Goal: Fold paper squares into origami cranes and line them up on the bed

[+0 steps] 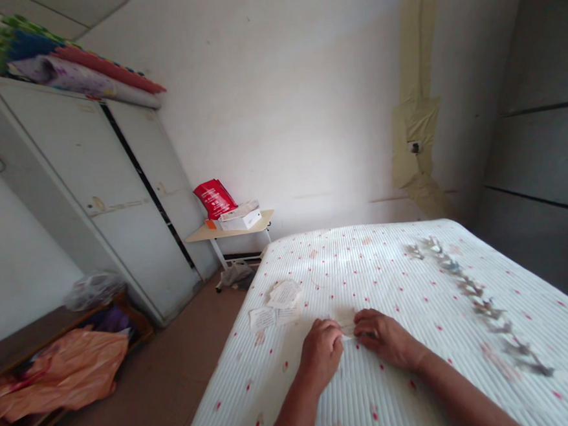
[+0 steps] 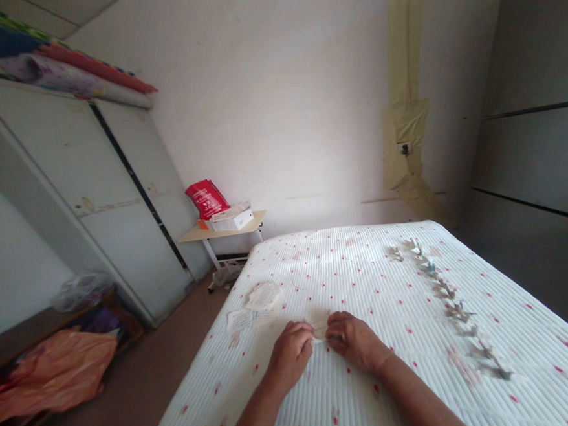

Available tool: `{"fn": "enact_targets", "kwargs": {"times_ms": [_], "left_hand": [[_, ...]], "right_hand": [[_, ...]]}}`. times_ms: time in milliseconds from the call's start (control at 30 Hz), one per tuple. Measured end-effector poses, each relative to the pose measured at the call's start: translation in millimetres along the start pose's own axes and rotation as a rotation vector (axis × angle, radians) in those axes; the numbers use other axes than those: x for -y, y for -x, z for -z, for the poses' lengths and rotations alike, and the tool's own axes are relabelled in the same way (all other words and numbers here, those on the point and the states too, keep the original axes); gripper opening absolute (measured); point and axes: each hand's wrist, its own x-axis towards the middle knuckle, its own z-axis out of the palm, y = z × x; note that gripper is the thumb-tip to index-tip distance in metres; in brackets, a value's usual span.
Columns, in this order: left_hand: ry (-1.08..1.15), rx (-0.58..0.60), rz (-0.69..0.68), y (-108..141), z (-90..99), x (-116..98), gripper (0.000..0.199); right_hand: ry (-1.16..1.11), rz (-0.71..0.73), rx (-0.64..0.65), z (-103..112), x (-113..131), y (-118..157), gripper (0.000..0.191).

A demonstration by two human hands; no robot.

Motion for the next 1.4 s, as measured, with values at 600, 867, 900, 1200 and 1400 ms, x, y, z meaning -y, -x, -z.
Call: {"fn": "enact_targets", "kwargs": {"times_ms": [600, 867, 900, 1200, 1400], "left_hand": [[-0.411, -0.009, 0.355, -12.4, -16.5, -6.9, 0.023], [-0.486, 0.026, 0.394, -14.8, -17.2, -12.0, 0.024], [-0.488, 0.032, 0.398, -15.3, -16.8, -12.8, 0.024], [-0.406, 0.009, 0.386, -12.1, -11.3, -12.9, 0.021], [-0.400, 0.013, 0.387, -10.6, -13.1, -10.4, 0.020]], "right_hand": [[0.434, -0.518, -0.079, -25.9, 8.4, -20.7, 0.026], [0.470, -0.516, -0.014, -20.8, 12.8, -21.2, 0.027], [0.479, -0.514, -0.007, -20.2, 14.0, -21.4, 0.027], [0.571, -0.478, 0.013, -22.4, 14.1, -22.3, 0.027], [0.582, -0.461, -0.006, -24.6, 10.7, -23.3, 0.025]]}}
